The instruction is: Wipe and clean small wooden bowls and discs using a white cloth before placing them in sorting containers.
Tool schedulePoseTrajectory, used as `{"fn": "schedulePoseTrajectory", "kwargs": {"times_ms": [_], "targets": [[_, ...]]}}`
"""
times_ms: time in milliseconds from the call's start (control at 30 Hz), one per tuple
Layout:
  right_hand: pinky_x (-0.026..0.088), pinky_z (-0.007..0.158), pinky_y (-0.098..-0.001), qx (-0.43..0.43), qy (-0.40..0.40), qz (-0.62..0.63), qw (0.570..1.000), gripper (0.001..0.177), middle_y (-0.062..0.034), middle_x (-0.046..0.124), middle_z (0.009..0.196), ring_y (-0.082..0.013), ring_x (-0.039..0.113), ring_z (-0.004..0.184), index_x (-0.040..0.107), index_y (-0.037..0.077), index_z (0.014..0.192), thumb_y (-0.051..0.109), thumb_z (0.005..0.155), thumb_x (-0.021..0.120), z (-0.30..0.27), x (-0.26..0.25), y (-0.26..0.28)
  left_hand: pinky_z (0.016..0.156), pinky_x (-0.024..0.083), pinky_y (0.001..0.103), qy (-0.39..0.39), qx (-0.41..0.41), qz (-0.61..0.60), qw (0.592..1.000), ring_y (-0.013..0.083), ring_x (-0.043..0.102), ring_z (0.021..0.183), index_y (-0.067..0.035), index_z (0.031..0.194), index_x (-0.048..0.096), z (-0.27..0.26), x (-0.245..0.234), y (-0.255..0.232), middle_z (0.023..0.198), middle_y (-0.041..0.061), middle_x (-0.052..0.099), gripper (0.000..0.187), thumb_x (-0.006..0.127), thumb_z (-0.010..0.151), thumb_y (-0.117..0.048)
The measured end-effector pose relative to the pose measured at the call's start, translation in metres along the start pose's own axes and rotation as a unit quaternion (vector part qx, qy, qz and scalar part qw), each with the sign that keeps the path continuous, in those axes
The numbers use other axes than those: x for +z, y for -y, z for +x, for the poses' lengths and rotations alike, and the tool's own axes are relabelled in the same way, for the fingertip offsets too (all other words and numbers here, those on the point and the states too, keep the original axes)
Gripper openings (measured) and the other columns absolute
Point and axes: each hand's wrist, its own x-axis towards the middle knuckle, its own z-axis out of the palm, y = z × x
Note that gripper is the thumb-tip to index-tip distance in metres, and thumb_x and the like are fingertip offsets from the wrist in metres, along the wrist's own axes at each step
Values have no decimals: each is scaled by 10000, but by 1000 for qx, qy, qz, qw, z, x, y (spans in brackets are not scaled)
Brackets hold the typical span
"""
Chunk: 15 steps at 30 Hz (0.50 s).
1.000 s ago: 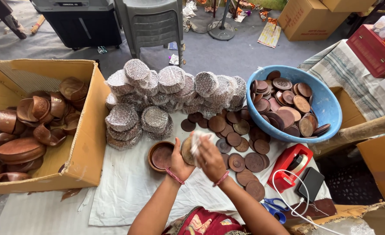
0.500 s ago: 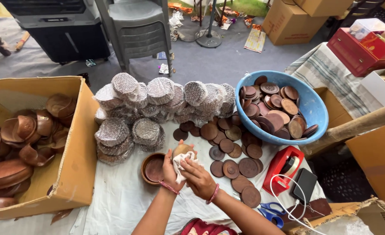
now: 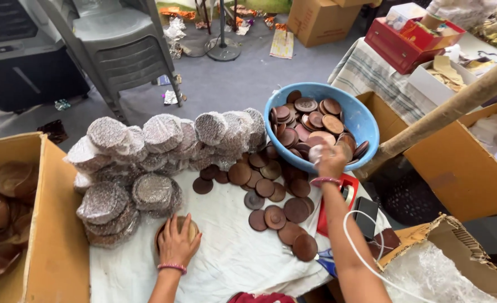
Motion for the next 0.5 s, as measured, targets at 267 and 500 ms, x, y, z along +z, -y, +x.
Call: {"fn": "schedulePoseTrajectory", "kwargs": {"times_ms": [267, 500], "targets": [[476, 1001, -490, -52, -53, -190, 979, 515, -312, 597, 1237, -439, 619, 1109, 733, 15, 1129, 442, 855, 823, 97, 17, -124, 1112, 370, 502, -38, -10, -30, 999, 304, 302, 1471, -279, 1525, 364, -7, 20, 2, 1610, 117, 298, 751, 508, 877, -632], [474, 1055, -443, 29, 149, -428, 891, 750, -242, 589, 1332, -401, 590, 1248, 756, 39, 1203, 604, 722, 862, 96, 49, -89, 1188, 261, 494, 89, -34, 55, 994, 283, 167, 1511, -331, 1604, 275, 2, 37, 9, 1635, 101, 172, 756, 353, 940, -684]]}}
